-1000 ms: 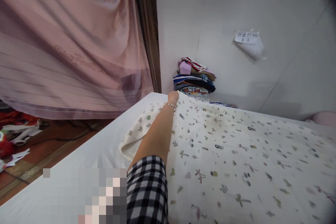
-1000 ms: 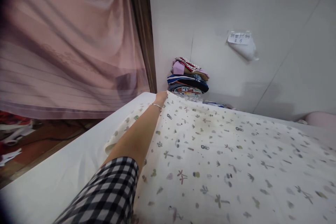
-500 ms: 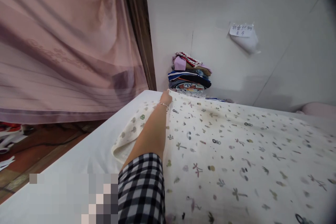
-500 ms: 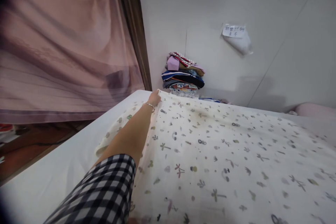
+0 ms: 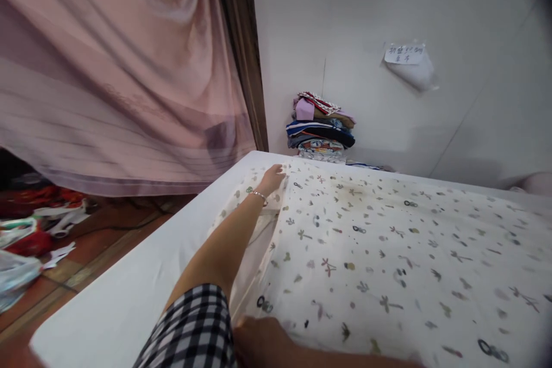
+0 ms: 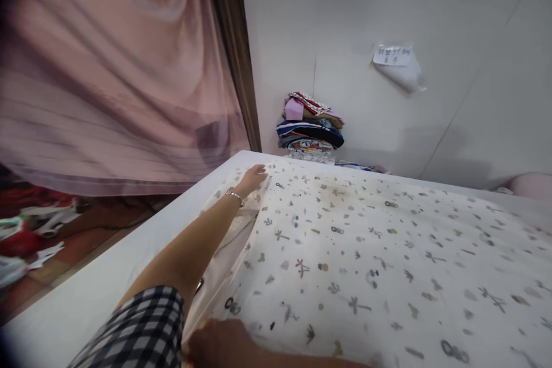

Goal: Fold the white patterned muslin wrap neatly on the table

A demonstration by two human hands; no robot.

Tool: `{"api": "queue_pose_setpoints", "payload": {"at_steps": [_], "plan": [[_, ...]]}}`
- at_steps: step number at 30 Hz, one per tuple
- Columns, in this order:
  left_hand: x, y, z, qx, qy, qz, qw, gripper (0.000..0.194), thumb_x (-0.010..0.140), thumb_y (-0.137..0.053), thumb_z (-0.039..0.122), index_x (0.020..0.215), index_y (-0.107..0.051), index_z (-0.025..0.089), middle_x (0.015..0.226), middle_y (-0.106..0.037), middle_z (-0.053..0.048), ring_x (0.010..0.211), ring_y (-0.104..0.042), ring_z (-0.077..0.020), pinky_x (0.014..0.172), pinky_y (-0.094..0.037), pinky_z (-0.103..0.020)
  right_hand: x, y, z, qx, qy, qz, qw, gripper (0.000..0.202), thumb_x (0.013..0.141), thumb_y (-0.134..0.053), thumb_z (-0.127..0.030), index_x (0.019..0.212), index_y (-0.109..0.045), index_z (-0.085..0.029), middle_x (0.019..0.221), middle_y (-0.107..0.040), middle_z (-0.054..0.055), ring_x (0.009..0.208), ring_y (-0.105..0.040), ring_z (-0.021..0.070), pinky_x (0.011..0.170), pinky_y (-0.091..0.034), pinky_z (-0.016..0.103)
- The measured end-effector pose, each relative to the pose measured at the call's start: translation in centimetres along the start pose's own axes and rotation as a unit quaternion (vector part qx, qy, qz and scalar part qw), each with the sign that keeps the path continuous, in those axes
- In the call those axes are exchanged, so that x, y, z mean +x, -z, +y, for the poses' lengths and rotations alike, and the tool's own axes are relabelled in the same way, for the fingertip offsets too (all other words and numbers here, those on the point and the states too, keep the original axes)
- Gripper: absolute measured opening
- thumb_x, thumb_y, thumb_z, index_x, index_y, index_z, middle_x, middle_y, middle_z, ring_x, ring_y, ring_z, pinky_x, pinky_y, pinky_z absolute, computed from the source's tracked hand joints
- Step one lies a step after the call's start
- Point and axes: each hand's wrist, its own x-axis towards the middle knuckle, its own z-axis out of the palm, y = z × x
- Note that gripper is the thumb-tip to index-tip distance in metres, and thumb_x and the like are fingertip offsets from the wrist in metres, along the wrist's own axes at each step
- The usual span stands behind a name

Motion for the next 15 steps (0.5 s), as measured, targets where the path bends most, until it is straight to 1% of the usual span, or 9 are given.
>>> {"api": "queue_pose_setpoints", "payload": {"at_steps": [1, 2, 4, 7, 9, 11, 12, 14, 15], "plan": [[-1.5, 0.8, 0.0, -0.003, 0.006, -0.004, 1.0, 0.042, 0.073, -0.068, 0.017, 0.114, -0.061, 0.019, 0.123, -0.063, -0.01, 0.091, -0.064, -0.0177, 0.073, -0.05, -0.025, -0.4, -0.3, -0.1, 0.013, -0.016, 0.001, 1.0, 0.01, 0.076, -0.061, -0.035, 0.075, -0.063, -0.025, 0.082, -0.068, 0.0, 0.066, -0.062, 0.0187, 0.051, -0.043, 0.027], [-3.1, 1.6, -0.1, -0.004, 0.015, -0.009, 1.0, 0.039, 0.074, -0.068, 0.018, 0.112, -0.062, 0.019, 0.12, -0.064, -0.01, 0.088, -0.065, -0.0171, 0.071, -0.05, -0.024, -0.9, -0.4, -0.1, 0.032, -0.028, 0.014, 0.999, 0.008, 0.072, -0.059, -0.033, 0.072, -0.06, -0.025, 0.08, -0.068, -0.001, 0.068, -0.062, 0.0199, 0.053, -0.042, 0.027], [-6.6, 3.5, -0.3, -0.003, 0.038, -0.02, 0.999, 0.033, 0.074, -0.069, 0.021, 0.107, -0.064, 0.019, 0.111, -0.067, -0.009, 0.08, -0.065, -0.0164, 0.066, -0.05, -0.024, -2.1, 0.0, -0.2, 0.08, -0.027, 0.078, 0.993, 0.004, 0.07, -0.056, -0.028, 0.069, -0.055, -0.024, 0.08, -0.066, -0.001, 0.074, -0.061, 0.0194, 0.06, -0.042, 0.028], [-11.9, 6.1, -1.0, 0.002, 0.08, -0.034, 0.996, 0.023, 0.073, -0.072, 0.025, 0.094, -0.066, 0.017, 0.094, -0.069, -0.007, 0.071, -0.064, -0.0155, 0.06, -0.048, -0.024, -4.1, 2.1, -0.7, 0.169, 0.021, 0.176, 0.97, 0.01, 0.071, -0.054, -0.022, 0.067, -0.046, -0.021, 0.072, -0.057, 0.0, 0.071, -0.054, 0.0156, 0.066, -0.041, 0.026], [-15.3, 7.2, -1.7, -0.004, 0.115, -0.047, 0.992, 0.019, 0.072, -0.074, 0.029, 0.083, -0.065, 0.016, 0.088, -0.068, -0.007, 0.067, -0.063, -0.0149, 0.058, -0.048, -0.024, -5.7, 4.4, -1.3, 0.238, 0.062, 0.251, 0.936, 0.01, 0.077, -0.052, -0.023, 0.069, -0.046, -0.021, 0.071, -0.053, 0.0, 0.069, -0.05, 0.0131, 0.067, -0.041, 0.025], [-18.2, 7.5, -2.4, -0.022, 0.147, -0.063, 0.987, 0.021, 0.073, -0.072, 0.034, 0.076, -0.064, 0.015, 0.085, -0.068, -0.007, 0.065, -0.062, -0.0148, 0.058, -0.05, -0.025, -7.3, 7.0, -1.9, 0.295, 0.075, 0.314, 0.899, 0.012, 0.083, -0.051, -0.026, 0.073, -0.049, -0.02, 0.074, -0.052, -0.001, 0.067, -0.048, 0.0117, 0.065, -0.041, 0.024], [-19.4, 7.2, -2.6, -0.038, 0.159, -0.071, 0.984, 0.023, 0.075, -0.071, 0.037, 0.076, -0.063, 0.015, 0.086, -0.067, -0.007, 0.065, -0.063, -0.015, 0.059, -0.051, -0.026, -8.2, 8.3, -2.1, 0.315, 0.069, 0.337, 0.884, 0.012, 0.085, -0.051, -0.028, 0.075, -0.051, -0.02, 0.076, -0.053, 0.0, 0.067, -0.048, 0.0114, 0.063, -0.041, 0.024], [-20.9, 6.0, -2.8, -0.078, 0.17, -0.092, 0.978, 0.025, 0.078, -0.068, 0.039, 0.08, -0.064, 0.015, 0.089, -0.068, -0.008, 0.067, -0.064, -0.0162, 0.062, -0.054, -0.029, -9.8, 10.6, -2.1, 0.339, 0.051, 0.387, 0.856, 0.015, 0.087, -0.054, -0.031, 0.077, -0.054, -0.02, 0.078, -0.054, 0.001, 0.069, -0.049, 0.0118, 0.064, -0.041, 0.024], [-21.2, 5.1, -2.7, -0.112, 0.179, -0.103, 0.972, 0.026, 0.079, -0.067, 0.04, 0.083, -0.064, 0.015, 0.091, -0.068, -0.009, 0.068, -0.065, -0.017, 0.064, -0.055, -0.03, -10.5, 11.5, -2.0, 0.345, 0.037, 0.414, 0.841, 0.016, 0.086, -0.056, -0.033, 0.078, -0.056, -0.02, 0.079, -0.055, 0.001, 0.07, -0.049, 0.0123, 0.064, -0.042, 0.025]]}}
